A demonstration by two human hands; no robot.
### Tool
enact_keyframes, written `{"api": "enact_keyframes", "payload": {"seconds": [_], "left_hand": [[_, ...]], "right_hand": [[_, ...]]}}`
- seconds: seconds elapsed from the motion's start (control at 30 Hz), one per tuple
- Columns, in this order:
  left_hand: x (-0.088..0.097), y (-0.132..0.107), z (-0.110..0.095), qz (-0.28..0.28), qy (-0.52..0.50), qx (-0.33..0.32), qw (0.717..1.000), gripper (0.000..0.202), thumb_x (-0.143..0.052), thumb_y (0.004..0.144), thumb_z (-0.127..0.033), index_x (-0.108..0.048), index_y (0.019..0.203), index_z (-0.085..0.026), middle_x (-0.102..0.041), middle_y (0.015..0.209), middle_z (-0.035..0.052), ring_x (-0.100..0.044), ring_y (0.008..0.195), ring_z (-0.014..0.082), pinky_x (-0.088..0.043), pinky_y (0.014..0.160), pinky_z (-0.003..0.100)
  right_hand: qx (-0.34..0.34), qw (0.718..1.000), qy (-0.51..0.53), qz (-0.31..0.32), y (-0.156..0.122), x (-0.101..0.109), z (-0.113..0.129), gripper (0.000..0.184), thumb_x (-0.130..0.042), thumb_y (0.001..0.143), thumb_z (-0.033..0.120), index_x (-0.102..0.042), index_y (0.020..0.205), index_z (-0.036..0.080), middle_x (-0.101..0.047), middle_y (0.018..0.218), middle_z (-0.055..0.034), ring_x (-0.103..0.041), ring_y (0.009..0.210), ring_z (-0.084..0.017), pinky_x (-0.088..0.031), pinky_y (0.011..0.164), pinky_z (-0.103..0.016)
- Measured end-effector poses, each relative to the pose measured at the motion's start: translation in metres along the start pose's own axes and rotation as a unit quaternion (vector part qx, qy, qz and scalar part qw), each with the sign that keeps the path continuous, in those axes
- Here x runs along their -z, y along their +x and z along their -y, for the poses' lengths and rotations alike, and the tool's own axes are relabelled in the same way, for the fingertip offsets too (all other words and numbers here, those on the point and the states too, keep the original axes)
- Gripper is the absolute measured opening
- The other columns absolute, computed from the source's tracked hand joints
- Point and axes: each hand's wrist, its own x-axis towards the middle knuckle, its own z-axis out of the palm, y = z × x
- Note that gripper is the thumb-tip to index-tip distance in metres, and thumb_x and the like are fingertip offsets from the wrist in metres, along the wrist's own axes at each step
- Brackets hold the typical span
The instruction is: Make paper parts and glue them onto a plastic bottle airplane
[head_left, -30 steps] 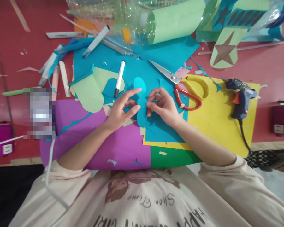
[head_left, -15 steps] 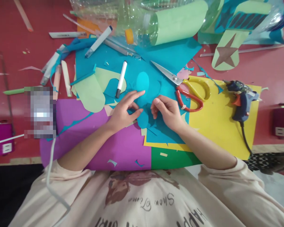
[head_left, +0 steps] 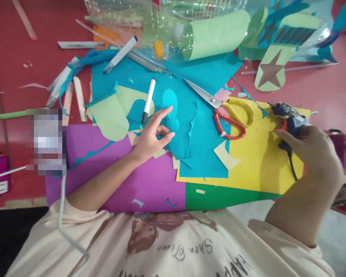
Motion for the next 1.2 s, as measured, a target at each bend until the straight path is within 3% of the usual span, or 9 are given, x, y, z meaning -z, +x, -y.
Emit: {"api": "enact_keyframes", "payload": {"seconds": [0.17, 0.33, 0.4, 0.47, 0.6, 0.7, 0.8, 0.9, 1.2], "left_hand": [[0.000, 0.000, 0.002, 0.006, 0.001, -0.007, 1.000, 0.058, -0.058, 0.089, -0.026, -0.038, 0.143, -0.036, -0.043, 0.148, 0.0093, -0.063, 0.072, 0.0051, -0.054, 0.063, 0.017], [0.000, 0.000, 0.002, 0.011, 0.002, -0.012, 1.000, 0.058, -0.058, 0.089, -0.025, -0.038, 0.143, -0.034, -0.044, 0.147, 0.0092, -0.064, 0.074, 0.0055, -0.055, 0.065, 0.017], [0.000, 0.000, 0.002, 0.014, 0.003, -0.012, 1.000, 0.058, -0.058, 0.089, -0.026, -0.038, 0.143, -0.034, -0.044, 0.147, 0.0092, -0.064, 0.074, 0.0055, -0.055, 0.066, 0.018], [-0.001, 0.000, 0.002, 0.014, 0.006, -0.011, 1.000, 0.058, -0.058, 0.089, -0.027, -0.038, 0.143, -0.034, -0.044, 0.148, 0.0091, -0.063, 0.073, 0.0051, -0.056, 0.067, 0.018], [-0.001, 0.000, 0.003, 0.012, 0.013, -0.008, 1.000, 0.059, -0.058, 0.090, -0.031, -0.037, 0.144, -0.034, -0.042, 0.149, 0.0092, -0.063, 0.071, 0.0050, -0.055, 0.065, 0.018], [-0.001, -0.001, 0.002, 0.017, 0.012, -0.001, 1.000, 0.059, -0.059, 0.090, -0.036, -0.037, 0.145, -0.035, -0.041, 0.150, 0.0095, -0.063, 0.071, 0.0054, -0.055, 0.064, 0.019], [0.000, -0.002, 0.001, 0.021, 0.004, 0.012, 1.000, 0.061, -0.060, 0.089, -0.043, -0.037, 0.145, -0.036, -0.040, 0.151, 0.0089, -0.062, 0.070, 0.0055, -0.056, 0.065, 0.020], [0.000, -0.002, 0.000, 0.026, -0.018, 0.015, 0.999, 0.063, -0.059, 0.087, -0.050, -0.035, 0.145, -0.039, -0.040, 0.151, 0.0071, -0.060, 0.070, 0.0059, -0.058, 0.066, 0.023], [0.001, -0.002, 0.000, 0.040, -0.011, 0.003, 0.999, 0.070, -0.057, 0.089, -0.050, -0.022, 0.149, -0.044, -0.026, 0.159, 0.0058, -0.062, 0.071, 0.0091, -0.058, 0.061, 0.026]], "right_hand": [[-0.115, 0.981, 0.153, -0.003, -0.003, -0.011, 0.006, 0.031, -0.077, 0.054, 0.039, -0.051, 0.055, 0.022, -0.046, 0.051, 0.0042, -0.040, 0.050, -0.013, -0.033, 0.052, -0.033], [-0.179, 0.918, 0.349, -0.053, -0.011, -0.005, 0.012, 0.013, -0.070, 0.048, 0.019, -0.059, 0.054, 0.022, -0.052, 0.053, 0.0001, -0.046, 0.051, -0.014, -0.034, 0.051, -0.035], [-0.141, 0.876, 0.459, -0.045, -0.016, 0.004, 0.015, 0.014, -0.066, 0.045, 0.015, -0.061, 0.055, 0.023, -0.054, 0.057, -0.0013, -0.052, 0.053, -0.014, -0.037, 0.051, -0.035], [-0.074, 0.844, 0.531, 0.004, -0.023, 0.016, 0.023, 0.018, -0.068, 0.043, 0.013, -0.064, 0.059, 0.023, -0.057, 0.065, -0.0015, -0.053, 0.053, -0.011, -0.038, 0.049, -0.032], [-0.005, 0.814, 0.563, 0.144, -0.037, 0.028, 0.055, 0.018, -0.073, 0.048, 0.016, -0.062, 0.061, 0.021, -0.060, 0.068, -0.0016, -0.040, 0.039, -0.003, -0.020, 0.036, -0.023], [0.031, 0.783, 0.565, 0.257, -0.048, 0.016, 0.089, 0.020, -0.076, 0.048, 0.021, -0.061, 0.060, 0.019, -0.055, 0.053, 0.0010, -0.036, 0.032, -0.003, -0.017, 0.032, -0.020], [0.086, 0.723, 0.571, 0.379, -0.056, -0.007, 0.119, 0.017, -0.073, 0.055, 0.026, -0.059, 0.061, 0.018, -0.054, 0.048, 0.0025, -0.036, 0.028, -0.003, -0.021, 0.028, -0.019], [0.134, 0.685, 0.572, 0.431, -0.059, -0.026, 0.135, 0.017, -0.072, 0.062, 0.024, -0.057, 0.061, 0.017, -0.053, 0.045, 0.0043, -0.039, 0.028, -0.004, -0.025, 0.026, -0.018], [0.139, 0.679, 0.567, 0.445, -0.052, -0.044, 0.128, 0.011, -0.070, 0.065, 0.023, -0.062, 0.064, 0.016, -0.057, 0.046, 0.0033, -0.042, 0.029, -0.005, -0.030, 0.025, -0.017]]}}
